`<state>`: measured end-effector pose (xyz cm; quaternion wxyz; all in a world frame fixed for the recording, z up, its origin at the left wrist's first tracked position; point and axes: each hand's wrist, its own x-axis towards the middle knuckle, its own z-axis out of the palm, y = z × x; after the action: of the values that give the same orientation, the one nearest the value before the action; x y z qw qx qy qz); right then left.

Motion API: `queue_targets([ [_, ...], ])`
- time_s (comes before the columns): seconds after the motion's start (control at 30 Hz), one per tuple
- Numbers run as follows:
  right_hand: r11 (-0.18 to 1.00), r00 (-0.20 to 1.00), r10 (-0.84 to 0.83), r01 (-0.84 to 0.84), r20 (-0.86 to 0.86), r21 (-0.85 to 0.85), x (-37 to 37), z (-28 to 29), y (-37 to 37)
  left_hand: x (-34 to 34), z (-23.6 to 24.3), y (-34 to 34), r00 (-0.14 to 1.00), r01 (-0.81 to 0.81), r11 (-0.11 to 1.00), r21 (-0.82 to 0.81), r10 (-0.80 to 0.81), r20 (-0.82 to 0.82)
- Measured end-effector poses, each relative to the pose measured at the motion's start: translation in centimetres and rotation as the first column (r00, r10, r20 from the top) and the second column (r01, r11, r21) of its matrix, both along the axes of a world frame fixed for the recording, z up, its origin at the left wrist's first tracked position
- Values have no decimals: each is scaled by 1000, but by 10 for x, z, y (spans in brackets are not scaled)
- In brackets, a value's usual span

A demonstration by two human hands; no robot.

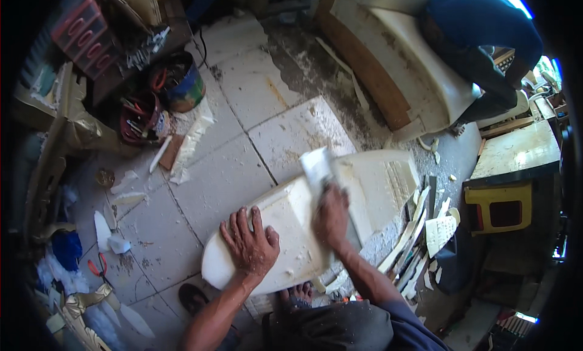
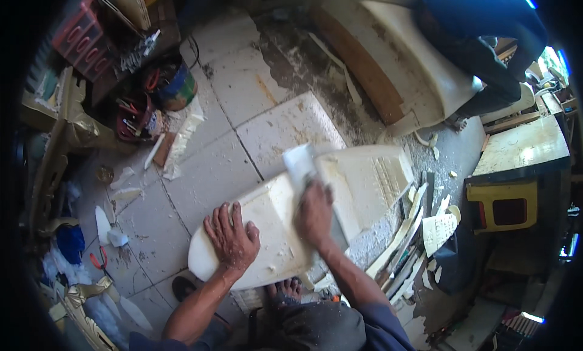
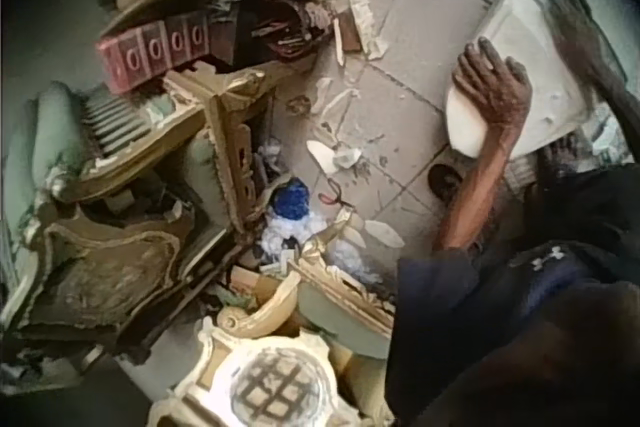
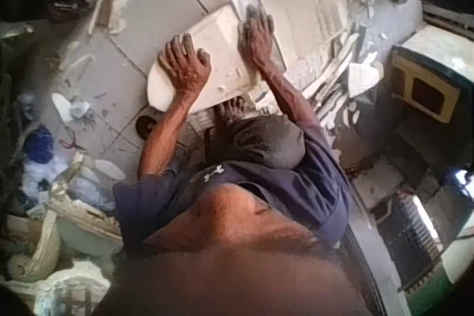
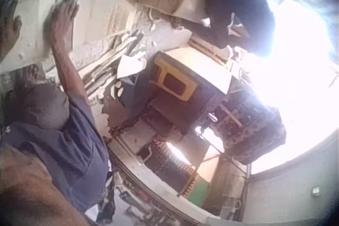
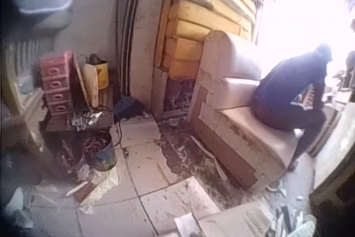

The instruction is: The person shapes a foam cushion using a large knife and a scraper, cutting off pieces and smoothing the surface by hand.

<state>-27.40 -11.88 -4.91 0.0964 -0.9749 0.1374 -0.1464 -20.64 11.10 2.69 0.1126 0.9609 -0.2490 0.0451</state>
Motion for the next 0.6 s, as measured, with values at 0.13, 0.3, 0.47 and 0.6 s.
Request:
queue_targets([
  [0.13,966,999,-43,35,-28,-257,-15,-6,-136,12,2,9,999,41,993,-113,-43,-13],
  [0.3,989,990,-141,140,-26,-56,-7,-4,-29,0,-2,-4,1000,-13,999,-43,13,-15],
  [0.47,976,988,-129,112,-86,-184,-32,17,-194,6,-1,5,999,51,984,-171,-53,-4],
  [0.6,1000,1000,-18,18,10,-25,-9,18,-71,4,-3,-4,1000,6,998,-55,-6,-5],
])
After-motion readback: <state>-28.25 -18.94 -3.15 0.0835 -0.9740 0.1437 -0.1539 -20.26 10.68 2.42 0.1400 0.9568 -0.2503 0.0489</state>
